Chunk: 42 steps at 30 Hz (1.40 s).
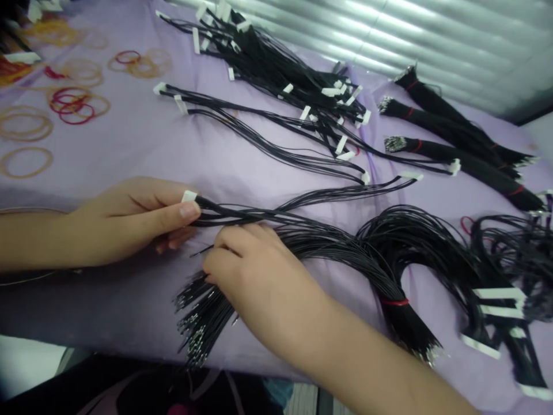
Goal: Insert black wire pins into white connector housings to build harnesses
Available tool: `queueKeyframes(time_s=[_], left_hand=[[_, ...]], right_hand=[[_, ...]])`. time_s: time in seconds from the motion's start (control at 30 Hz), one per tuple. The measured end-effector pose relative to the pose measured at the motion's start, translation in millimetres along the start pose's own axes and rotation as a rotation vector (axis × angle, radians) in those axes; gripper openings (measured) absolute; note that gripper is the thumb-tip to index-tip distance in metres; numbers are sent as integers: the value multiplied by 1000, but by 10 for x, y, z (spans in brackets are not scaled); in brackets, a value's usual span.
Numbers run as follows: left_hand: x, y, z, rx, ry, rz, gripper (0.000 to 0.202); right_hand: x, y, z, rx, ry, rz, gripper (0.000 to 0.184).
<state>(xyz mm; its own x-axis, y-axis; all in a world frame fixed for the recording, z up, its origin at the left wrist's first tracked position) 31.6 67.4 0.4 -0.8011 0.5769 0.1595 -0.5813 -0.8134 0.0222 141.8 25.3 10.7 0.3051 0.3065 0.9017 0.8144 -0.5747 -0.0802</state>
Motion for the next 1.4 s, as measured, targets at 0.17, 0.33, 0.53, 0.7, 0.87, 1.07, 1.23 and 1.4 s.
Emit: queueKeyframes(time_s=[0.17, 0.33, 0.53, 0.7, 0.87, 1.07, 1.23, 1.4], left_hand=[[-17, 8, 1, -16, 40, -21, 41], [-11, 33, 11, -37, -1, -21, 41], [-35, 36, 75, -111, -88, -56, 37], [-117, 72, 169, -236, -177, -175, 28], [-165, 97, 200, -245, -191, -297, 25], [-109, 62, 151, -125, -97, -248, 33], [-80, 68, 149, -104, -58, -148, 36], [-153, 121, 198, -240, -200, -211, 25]], right_hand=[[-6, -17, 6, -34, 4, 21, 13], [49, 5, -21, 13, 78, 115, 16], [240, 57, -41, -4, -29, 256, 7], [447, 96, -30, -132, -120, 385, 8], [442, 101, 37, -250, -188, 401, 5], [479, 136, 54, -313, -91, 457, 8], [454, 144, 6, -312, 19, 488, 8], [390, 114, 27, -309, -54, 453, 7]])
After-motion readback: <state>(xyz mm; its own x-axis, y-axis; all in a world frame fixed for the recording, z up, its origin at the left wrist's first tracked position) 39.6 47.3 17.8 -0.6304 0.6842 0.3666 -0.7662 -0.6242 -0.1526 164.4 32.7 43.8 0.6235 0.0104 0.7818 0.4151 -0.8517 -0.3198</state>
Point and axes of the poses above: each hand's wrist, its own y-axis away from the middle knuckle, its own x-axis out of the back of the hand, z = x × y, the point moved 7 cm from there along -y, towards the middle knuckle, and after that the axes turned 7 degrees about y, right-handed, at the moved point
